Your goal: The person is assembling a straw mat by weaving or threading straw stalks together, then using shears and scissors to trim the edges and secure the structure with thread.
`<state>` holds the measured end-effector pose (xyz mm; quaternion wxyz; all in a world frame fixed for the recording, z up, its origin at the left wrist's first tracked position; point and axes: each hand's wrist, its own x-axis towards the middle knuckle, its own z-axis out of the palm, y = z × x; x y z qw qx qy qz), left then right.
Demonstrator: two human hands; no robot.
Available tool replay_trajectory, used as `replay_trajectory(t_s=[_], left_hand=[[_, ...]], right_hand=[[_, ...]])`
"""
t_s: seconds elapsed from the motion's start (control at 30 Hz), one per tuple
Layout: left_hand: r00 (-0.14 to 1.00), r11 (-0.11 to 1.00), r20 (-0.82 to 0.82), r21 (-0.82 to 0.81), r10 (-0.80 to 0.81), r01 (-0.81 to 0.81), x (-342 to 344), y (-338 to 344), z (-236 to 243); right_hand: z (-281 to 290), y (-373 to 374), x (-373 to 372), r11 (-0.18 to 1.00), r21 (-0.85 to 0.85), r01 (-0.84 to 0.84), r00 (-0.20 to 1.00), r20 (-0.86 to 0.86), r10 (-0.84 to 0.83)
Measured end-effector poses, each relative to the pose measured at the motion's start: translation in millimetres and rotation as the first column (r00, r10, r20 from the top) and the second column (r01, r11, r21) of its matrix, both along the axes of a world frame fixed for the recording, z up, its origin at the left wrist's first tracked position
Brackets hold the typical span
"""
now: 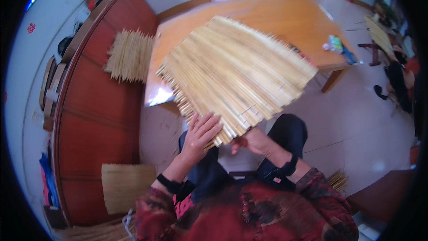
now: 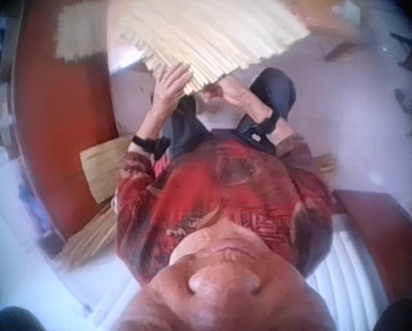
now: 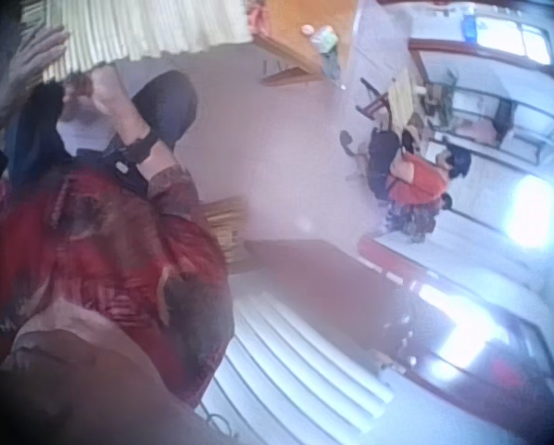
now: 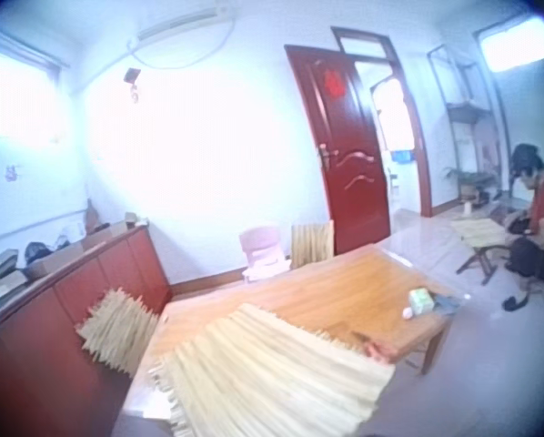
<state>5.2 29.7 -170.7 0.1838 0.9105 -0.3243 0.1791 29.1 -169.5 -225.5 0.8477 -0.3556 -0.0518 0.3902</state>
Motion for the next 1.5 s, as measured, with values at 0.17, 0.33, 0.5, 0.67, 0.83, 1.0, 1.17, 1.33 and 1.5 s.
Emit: replay_trajectory(t_s=[0.17, 0.33, 0.5, 0.67, 0.83, 1.0, 1.17, 1.33, 1.5], left_hand=[[0.996, 0.996, 0.032, 0.014, 0.089, -0.09, 7.6, 22.3, -16.0], [0.99, 0.987, 0.013, 0.081, 0.141, -0.142, 10.1, 32.2, -30.5], [0.948, 0.937, 0.021, 0.147, 0.318, -0.318, 10.3, 32.5, -45.6], [0.863, 0.864, -0.101, 0.166, 0.495, -0.476, -3.4, 38.6, -46.2], [0.827, 0.851, -0.326, -0.111, 0.457, -0.514, -35.7, 42.8, -36.5], [0.772, 0.738, -0.354, -0.259, 0.528, -0.623, -68.4, 40.3, -32.9], [0.762, 0.752, -0.631, -0.429, 0.147, -0.5, -78.2, 25.1, -23.2], [0.625, 0.761, -0.757, -0.516, -0.192, -0.392, -72.3, -1.5, -22.5], [0.469, 0.728, -0.757, -0.62, -0.456, -0.293, -60.1, -30.2, -31.1]], right_hand=[[-6.8, -5.4, 15.1, 0.954, -0.294, 0.056, 0.997, 0.069, -0.037], [-0.2, -33.1, -5.8, 0.799, -0.601, -0.003, 0.921, 0.31, 0.236], [19.4, -114.0, 43.0, 0.573, -0.448, 0.687, 0.599, 0.795, -0.096], [29.7, -210.5, 157.5, -0.172, -0.052, 0.984, 0.163, 0.657, 0.736], [1.3, -237.4, 212.1, -0.43, -0.287, 0.856, 0.487, 0.728, 0.483], [13.5, -212.0, 216.1, -0.342, -0.487, 0.803, 0.591, 0.577, 0.564], [2.7, -227.5, 205.6, -0.293, -0.38, 0.878, 0.479, 0.659, 0.58], [34.9, -208.8, 137.0, 0.064, -0.529, 0.846, 0.52, 0.846, 0.12], [59.9, -118.9, 21.7, 0.472, -0.386, 0.793, 0.302, 0.921, 0.246]])
